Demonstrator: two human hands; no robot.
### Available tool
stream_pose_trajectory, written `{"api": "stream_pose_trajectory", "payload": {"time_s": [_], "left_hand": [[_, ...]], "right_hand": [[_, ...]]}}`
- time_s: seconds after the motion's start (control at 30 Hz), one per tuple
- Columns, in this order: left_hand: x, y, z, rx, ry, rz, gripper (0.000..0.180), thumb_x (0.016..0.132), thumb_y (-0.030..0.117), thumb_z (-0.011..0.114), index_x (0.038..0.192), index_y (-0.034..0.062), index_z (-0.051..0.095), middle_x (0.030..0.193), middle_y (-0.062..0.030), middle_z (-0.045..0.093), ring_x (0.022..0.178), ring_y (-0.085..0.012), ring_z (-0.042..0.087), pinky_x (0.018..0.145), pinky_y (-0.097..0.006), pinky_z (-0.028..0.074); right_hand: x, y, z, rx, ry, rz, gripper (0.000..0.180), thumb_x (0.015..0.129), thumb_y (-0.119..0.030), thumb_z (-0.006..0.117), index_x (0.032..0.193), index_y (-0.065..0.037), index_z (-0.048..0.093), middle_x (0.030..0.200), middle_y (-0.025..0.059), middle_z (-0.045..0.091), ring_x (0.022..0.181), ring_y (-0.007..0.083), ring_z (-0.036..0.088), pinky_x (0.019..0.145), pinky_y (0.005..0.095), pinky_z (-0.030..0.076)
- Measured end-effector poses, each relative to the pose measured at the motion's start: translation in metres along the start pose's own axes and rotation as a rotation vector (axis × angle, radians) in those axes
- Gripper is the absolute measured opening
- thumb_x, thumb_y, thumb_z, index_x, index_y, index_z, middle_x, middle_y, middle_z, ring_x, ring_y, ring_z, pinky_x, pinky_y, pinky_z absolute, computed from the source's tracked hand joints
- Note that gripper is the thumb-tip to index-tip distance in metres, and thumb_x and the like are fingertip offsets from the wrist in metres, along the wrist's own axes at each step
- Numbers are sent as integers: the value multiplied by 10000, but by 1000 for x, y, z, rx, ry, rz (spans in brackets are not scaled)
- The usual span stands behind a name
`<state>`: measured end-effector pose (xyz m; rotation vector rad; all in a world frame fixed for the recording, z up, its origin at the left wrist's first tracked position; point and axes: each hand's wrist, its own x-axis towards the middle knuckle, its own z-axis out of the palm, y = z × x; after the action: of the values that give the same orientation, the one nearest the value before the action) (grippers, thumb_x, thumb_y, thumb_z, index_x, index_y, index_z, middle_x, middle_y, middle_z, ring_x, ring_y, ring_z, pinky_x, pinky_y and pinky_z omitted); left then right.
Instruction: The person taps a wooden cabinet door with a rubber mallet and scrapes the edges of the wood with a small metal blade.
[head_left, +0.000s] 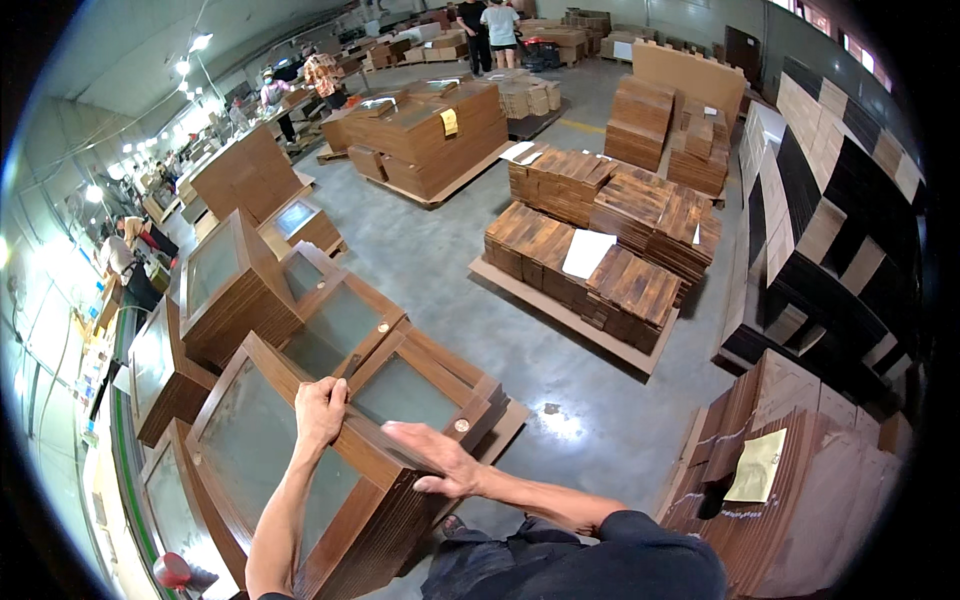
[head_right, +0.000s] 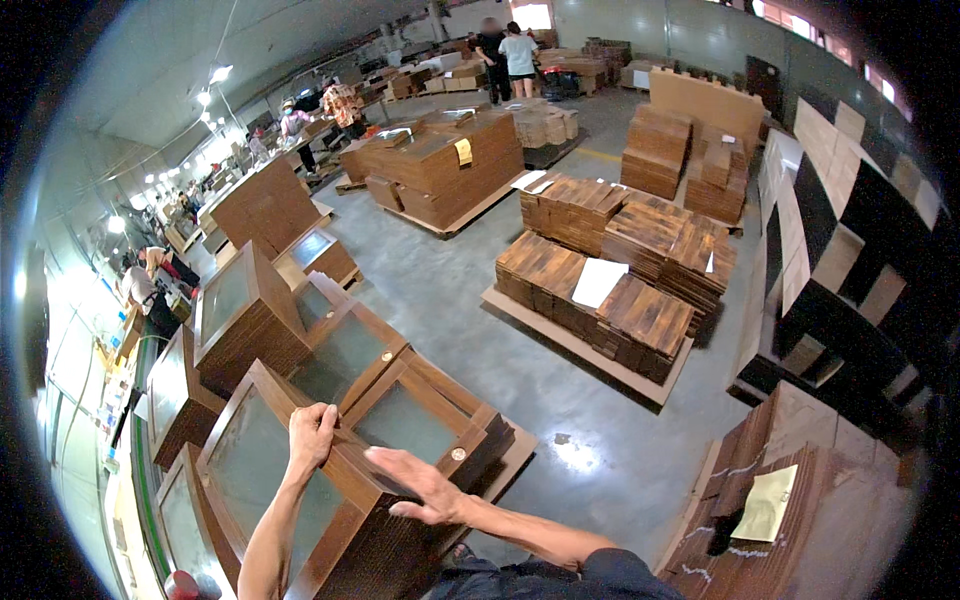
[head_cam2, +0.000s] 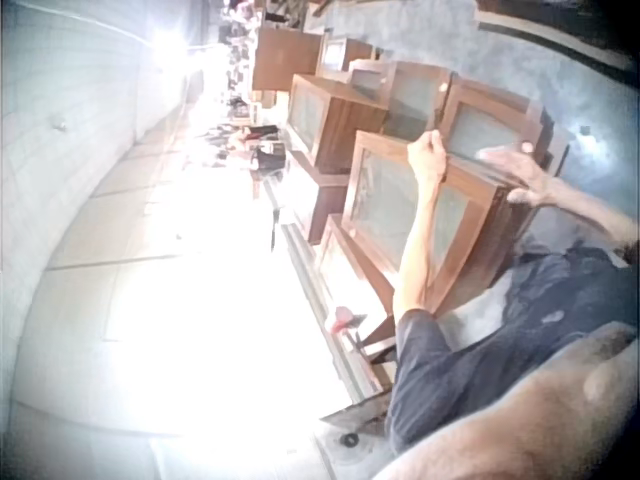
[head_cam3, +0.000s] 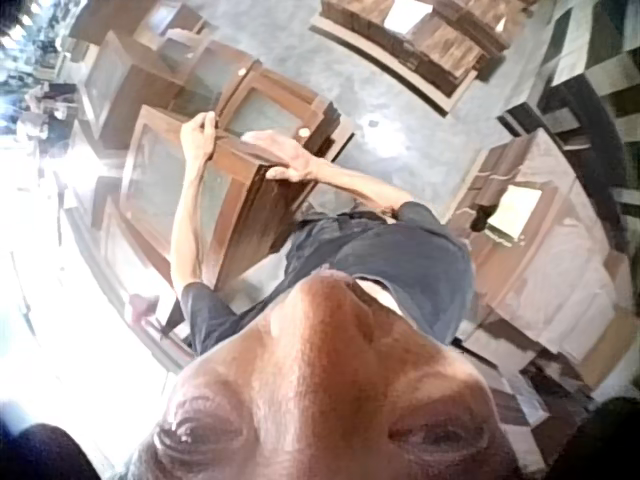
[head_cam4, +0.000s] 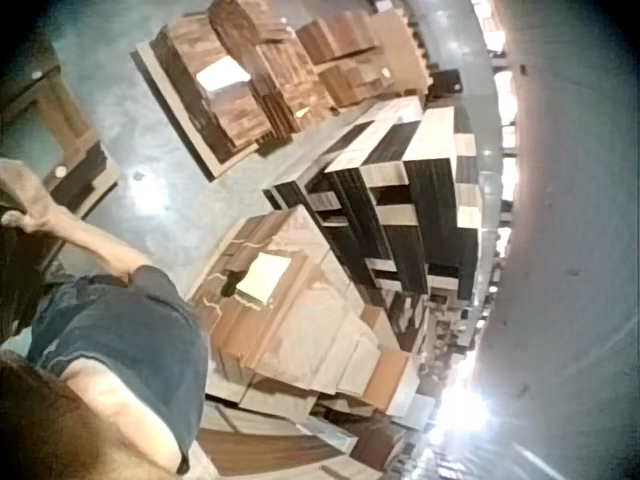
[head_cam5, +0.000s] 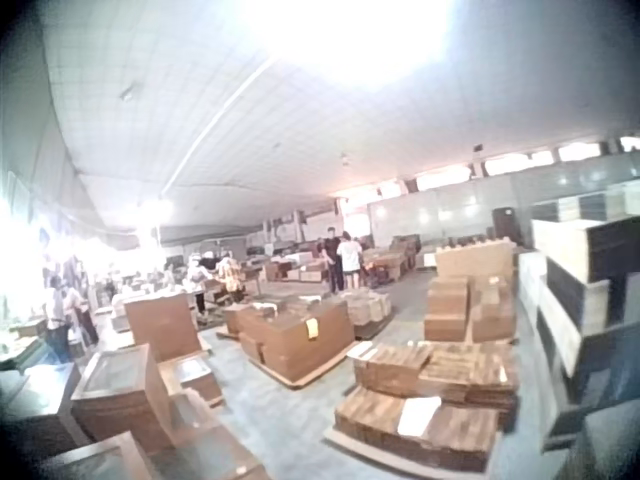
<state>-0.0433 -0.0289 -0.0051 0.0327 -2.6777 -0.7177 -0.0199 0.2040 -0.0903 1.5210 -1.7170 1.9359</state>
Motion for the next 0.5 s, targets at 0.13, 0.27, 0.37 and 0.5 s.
{"api": "stream_pose_trajectory", "payload": {"time_s": [0.13,0.27,0.37,0.5], "left_hand": [[-1,0,-1,39,-19,9,289,884,195,585,695,-15,644,572,-196,558,527,-335,577,563,-408,449],[-3,-3,0,32,-32,6,288,896,191,583,722,-26,654,596,-175,598,531,-290,601,560,-381,455],[-4,3,-7,44,-20,-7,262,891,182,595,708,7,665,568,-162,584,535,-314,593,574,-401,468],[3,13,-11,-15,-52,54,351,931,184,534,634,-1,564,545,-143,545,503,-299,561,545,-386,453]], "right_hand": [[12,4,35,116,-33,-14,766,966,-505,491,1480,32,305,1506,227,346,1408,360,314,1170,452,250],[10,20,38,160,-38,-28,763,984,-533,418,1468,49,320,1512,227,340,1403,362,325,1162,454,264],[11,27,42,204,-35,-78,762,988,-530,410,1458,65,327,1504,232,352,1399,367,336,1153,452,282],[12,31,40,337,-95,-26,772,996,-545,379,1446,81,342,1506,247,342,1422,373,305,1172,452,245]]}}
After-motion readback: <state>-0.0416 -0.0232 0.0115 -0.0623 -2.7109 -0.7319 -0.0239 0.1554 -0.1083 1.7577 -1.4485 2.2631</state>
